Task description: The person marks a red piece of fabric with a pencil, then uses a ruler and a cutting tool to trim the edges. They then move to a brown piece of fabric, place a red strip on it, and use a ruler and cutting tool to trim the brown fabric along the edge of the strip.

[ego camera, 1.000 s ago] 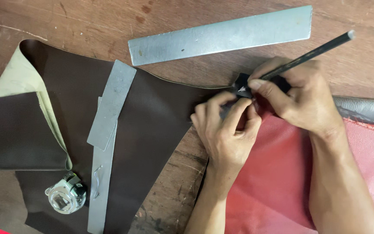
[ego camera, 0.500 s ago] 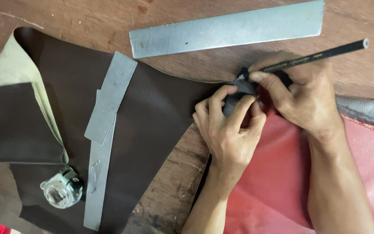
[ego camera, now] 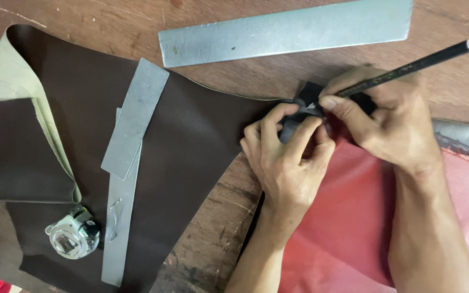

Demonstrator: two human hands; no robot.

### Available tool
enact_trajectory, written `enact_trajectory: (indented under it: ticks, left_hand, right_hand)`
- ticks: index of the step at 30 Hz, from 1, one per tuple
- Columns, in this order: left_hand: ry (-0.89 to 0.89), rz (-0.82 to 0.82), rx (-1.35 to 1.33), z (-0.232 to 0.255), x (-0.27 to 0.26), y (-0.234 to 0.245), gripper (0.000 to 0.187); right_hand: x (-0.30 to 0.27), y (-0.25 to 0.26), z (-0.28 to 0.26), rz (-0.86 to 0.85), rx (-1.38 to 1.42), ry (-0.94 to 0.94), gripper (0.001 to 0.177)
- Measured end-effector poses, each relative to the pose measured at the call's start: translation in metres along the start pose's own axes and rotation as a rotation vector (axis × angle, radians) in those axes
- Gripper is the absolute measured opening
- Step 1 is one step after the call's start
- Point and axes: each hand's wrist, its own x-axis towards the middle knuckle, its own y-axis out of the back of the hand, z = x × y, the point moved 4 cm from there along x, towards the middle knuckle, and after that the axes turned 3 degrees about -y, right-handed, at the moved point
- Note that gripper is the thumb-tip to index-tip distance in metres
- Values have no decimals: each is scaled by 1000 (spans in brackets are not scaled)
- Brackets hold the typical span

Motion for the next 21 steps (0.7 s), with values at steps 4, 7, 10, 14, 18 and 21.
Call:
enact_trajectory:
  ticks: [4, 7, 10, 14, 18, 21]
  left_hand:
    - [23, -20, -4, -3, -3, -3, 20]
    - [14, -9, -8, -4, -2, -3, 20]
    - [17, -1, -12, -3, -2, -2, 19]
    - [21, -4, -18, -2, -1, -1, 19]
    - [18, -12, -18, -2, -1, 0, 20]
    - [22, -2, -21, -1, 0, 1, 21]
  right_hand:
    - [-1, -4, -2, 118, -102, -30, 7]
    - [-2, -2, 4, 130, 233, -242, 4]
    - [-6, 1, -1, 94, 214, -198, 3]
    - [2, -5, -9, 60, -101, -101, 3]
    - [-1, -3, -5, 146, 265, -336, 4]
    - [2, -1, -11, 54, 107, -179, 3]
